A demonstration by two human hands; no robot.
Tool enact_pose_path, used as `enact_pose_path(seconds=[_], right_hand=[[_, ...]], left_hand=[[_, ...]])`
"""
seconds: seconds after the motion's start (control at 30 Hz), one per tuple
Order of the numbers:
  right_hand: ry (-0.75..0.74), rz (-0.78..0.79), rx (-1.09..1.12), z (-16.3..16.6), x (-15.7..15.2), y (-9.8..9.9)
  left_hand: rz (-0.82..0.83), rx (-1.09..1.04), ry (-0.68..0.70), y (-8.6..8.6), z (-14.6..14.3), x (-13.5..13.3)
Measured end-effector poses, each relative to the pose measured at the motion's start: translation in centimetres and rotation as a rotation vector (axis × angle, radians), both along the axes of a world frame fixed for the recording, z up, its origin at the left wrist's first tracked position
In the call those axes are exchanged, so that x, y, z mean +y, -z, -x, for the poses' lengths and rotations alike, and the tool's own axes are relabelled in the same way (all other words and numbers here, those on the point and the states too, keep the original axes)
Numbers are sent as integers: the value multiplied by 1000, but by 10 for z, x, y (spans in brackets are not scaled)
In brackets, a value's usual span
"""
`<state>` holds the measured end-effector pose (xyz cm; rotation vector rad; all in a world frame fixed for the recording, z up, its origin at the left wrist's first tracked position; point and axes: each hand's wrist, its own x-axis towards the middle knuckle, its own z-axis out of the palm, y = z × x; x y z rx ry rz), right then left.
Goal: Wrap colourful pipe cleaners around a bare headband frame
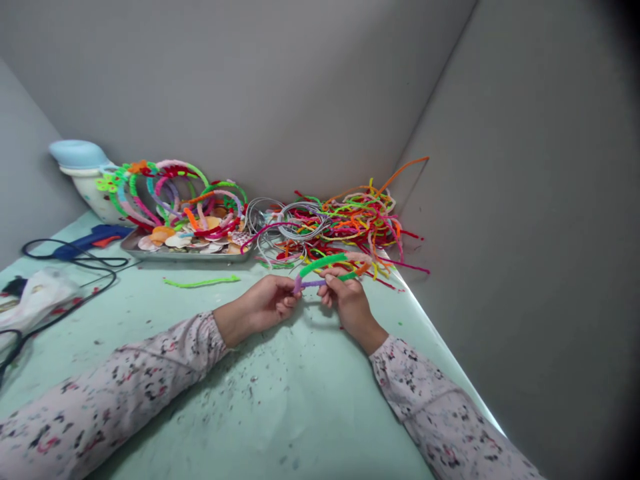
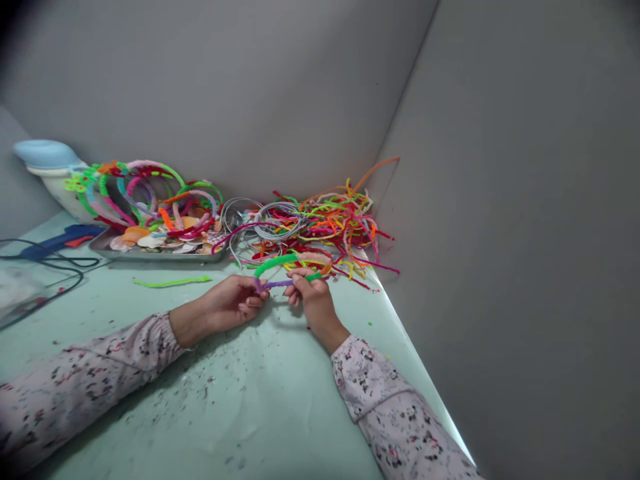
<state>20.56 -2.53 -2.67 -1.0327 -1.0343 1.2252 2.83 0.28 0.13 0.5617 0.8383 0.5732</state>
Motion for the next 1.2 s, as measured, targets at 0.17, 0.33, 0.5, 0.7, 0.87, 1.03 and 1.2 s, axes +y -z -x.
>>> enact_pose_path(seconds=[0.17,0.33,0.5,0.7,0.87,1.03,1.2], right_hand=[[23,1,84,-3,4,6],[44,7,104,-2,4,4],[36,7,89,-1,3,3],[37,-14,46,-2,4,5],[59,-13,2,0,3,2],[66,-6,-75,1,0,-3],[33,-21,-122,0,0,-1]], left_hand=[[-426,193,-122,2,-3,-9],[-932,468,-147,2,-5,-14],[-982,604,-149,6,-4,-10],[-909,563,-135,8,-6,-8],[-739,445,-85,10,-7,-8],[-480,257,-21,13,-2,-4],[-282,144,8,12,2,2]])
